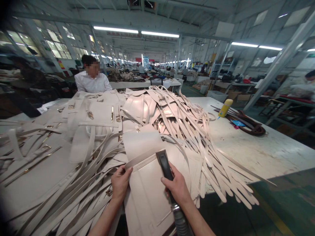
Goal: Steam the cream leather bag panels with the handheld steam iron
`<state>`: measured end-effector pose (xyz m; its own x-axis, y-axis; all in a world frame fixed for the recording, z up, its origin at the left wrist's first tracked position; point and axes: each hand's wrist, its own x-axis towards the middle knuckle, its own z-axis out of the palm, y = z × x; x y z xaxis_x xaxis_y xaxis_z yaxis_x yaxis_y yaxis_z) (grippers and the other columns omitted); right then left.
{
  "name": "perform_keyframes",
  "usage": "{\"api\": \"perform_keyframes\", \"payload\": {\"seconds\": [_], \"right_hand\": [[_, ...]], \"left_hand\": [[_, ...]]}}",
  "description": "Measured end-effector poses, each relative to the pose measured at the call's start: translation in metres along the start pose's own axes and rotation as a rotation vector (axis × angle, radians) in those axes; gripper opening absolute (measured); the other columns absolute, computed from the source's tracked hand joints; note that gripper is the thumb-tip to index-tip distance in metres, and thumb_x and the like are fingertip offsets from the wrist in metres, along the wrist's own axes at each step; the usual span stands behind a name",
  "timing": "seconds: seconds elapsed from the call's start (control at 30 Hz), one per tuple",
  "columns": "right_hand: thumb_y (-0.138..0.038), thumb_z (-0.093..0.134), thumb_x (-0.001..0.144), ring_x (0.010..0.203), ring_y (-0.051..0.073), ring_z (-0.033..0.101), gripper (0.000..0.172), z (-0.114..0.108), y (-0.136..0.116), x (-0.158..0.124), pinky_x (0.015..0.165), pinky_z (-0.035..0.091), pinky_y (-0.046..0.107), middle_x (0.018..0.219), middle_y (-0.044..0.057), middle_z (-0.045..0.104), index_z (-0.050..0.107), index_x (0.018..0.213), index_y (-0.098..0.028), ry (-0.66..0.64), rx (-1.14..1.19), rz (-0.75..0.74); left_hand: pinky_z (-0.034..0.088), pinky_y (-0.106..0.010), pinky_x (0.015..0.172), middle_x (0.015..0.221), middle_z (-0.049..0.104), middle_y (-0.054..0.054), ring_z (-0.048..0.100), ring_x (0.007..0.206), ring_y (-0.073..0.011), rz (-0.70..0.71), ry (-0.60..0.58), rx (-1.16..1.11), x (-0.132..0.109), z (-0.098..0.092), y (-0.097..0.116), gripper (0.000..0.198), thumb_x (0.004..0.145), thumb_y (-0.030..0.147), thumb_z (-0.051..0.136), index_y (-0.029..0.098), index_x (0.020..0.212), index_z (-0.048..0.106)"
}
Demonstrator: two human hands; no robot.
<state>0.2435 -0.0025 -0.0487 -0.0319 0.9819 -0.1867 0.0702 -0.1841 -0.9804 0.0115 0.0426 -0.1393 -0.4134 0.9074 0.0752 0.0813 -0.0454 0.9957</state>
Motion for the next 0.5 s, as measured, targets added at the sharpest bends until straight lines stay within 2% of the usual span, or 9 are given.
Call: {"api": "perform_keyframes", "payload": {"seconds": [0.1,0.17,0.2,0.23,0.3,0.37,0.4,0.43,0.5], "right_hand": [[-0.029,0.061,0.069,0.038,0.01,0.047,0.069,0.003,0.001,-0.007,0.035,0.043,0.021,0.055,-0.007,0.053,0.032,0.13,-0.016,0.12,0.044,-0.024],[-0.031,0.062,0.068,0.037,0.01,0.046,0.072,-0.001,0.007,-0.014,0.034,0.042,0.021,0.051,-0.008,0.052,0.03,0.13,-0.015,0.131,0.088,0.02],[-0.032,0.062,0.067,0.036,0.01,0.046,0.072,-0.003,0.011,-0.016,0.033,0.042,0.021,0.05,-0.008,0.051,0.03,0.13,-0.015,0.128,0.102,0.041],[-0.032,0.063,0.066,0.036,0.01,0.046,0.072,-0.005,0.014,-0.017,0.033,0.041,0.021,0.049,-0.008,0.051,0.031,0.129,-0.016,0.12,0.114,0.055],[-0.032,0.063,0.065,0.034,0.01,0.046,0.071,-0.007,0.02,-0.016,0.032,0.041,0.02,0.049,-0.009,0.051,0.032,0.127,-0.016,0.102,0.135,0.065],[-0.032,0.064,0.065,0.034,0.01,0.046,0.07,-0.006,0.026,-0.013,0.032,0.041,0.02,0.048,-0.009,0.051,0.032,0.125,-0.016,0.101,0.147,0.063],[-0.033,0.064,0.065,0.035,0.01,0.047,0.07,-0.006,0.028,-0.011,0.032,0.041,0.02,0.048,-0.009,0.051,0.032,0.125,-0.017,0.109,0.152,0.063],[-0.034,0.065,0.065,0.035,0.01,0.047,0.07,-0.005,0.031,-0.01,0.032,0.042,0.02,0.048,-0.008,0.051,0.033,0.125,-0.017,0.122,0.157,0.066],[-0.035,0.066,0.065,0.035,0.011,0.047,0.071,-0.004,0.035,-0.009,0.032,0.042,0.021,0.049,-0.008,0.051,0.032,0.125,-0.018,0.136,0.178,0.068]], "left_hand": [[0.045,-0.025,0.063,0.08,0.059,-0.002,0.055,0.068,-0.0151,0.046,0.095,0.079,-0.004,-0.001,0.011,0.039,0.069,0.032,0.06,0.015,0.104,0.055],[0.045,-0.031,0.075,0.099,0.055,-0.007,0.055,0.083,-0.0188,0.22,0.257,0.232,-0.008,0.004,0.026,0.052,0.069,0.027,0.059,0.017,0.118,0.047],[0.043,-0.034,0.082,0.104,0.053,-0.008,0.053,0.091,-0.0205,0.347,0.302,0.322,-0.01,0.008,0.035,0.049,0.07,0.024,0.058,0.018,0.117,0.048],[0.041,-0.035,0.085,0.105,0.053,-0.008,0.051,0.095,-0.0213,0.476,0.27,0.411,-0.01,0.016,0.044,0.04,0.072,0.022,0.056,0.019,0.112,0.052],[0.042,-0.034,0.084,0.094,0.057,-0.007,0.053,0.092,-0.0209,0.636,-0.018,0.581,-0.008,0.037,0.06,0.019,0.076,0.018,0.051,0.019,0.093,0.06],[0.043,-0.031,0.075,0.079,0.059,-0.006,0.055,0.08,-0.0195,0.62,-0.363,0.735,0.0,0.063,0.069,0.016,0.077,0.013,0.047,0.019,0.077,0.062],[0.044,-0.03,0.072,0.075,0.059,-0.007,0.055,0.076,-0.0193,0.581,-0.465,0.791,0.005,0.075,0.07,0.018,0.077,0.01,0.046,0.018,0.073,0.062],[0.043,-0.03,0.07,0.073,0.059,-0.008,0.056,0.074,-0.0197,0.545,-0.508,0.824,0.009,0.087,0.07,0.019,0.076,0.007,0.045,0.016,0.071,0.062],[0.043,-0.03,0.07,0.071,0.06,-0.01,0.057,0.074,-0.0206,0.511,-0.506,0.819,0.016,0.105,0.066,0.021,0.076,0.006,0.045,0.015,0.067,0.062]]}}
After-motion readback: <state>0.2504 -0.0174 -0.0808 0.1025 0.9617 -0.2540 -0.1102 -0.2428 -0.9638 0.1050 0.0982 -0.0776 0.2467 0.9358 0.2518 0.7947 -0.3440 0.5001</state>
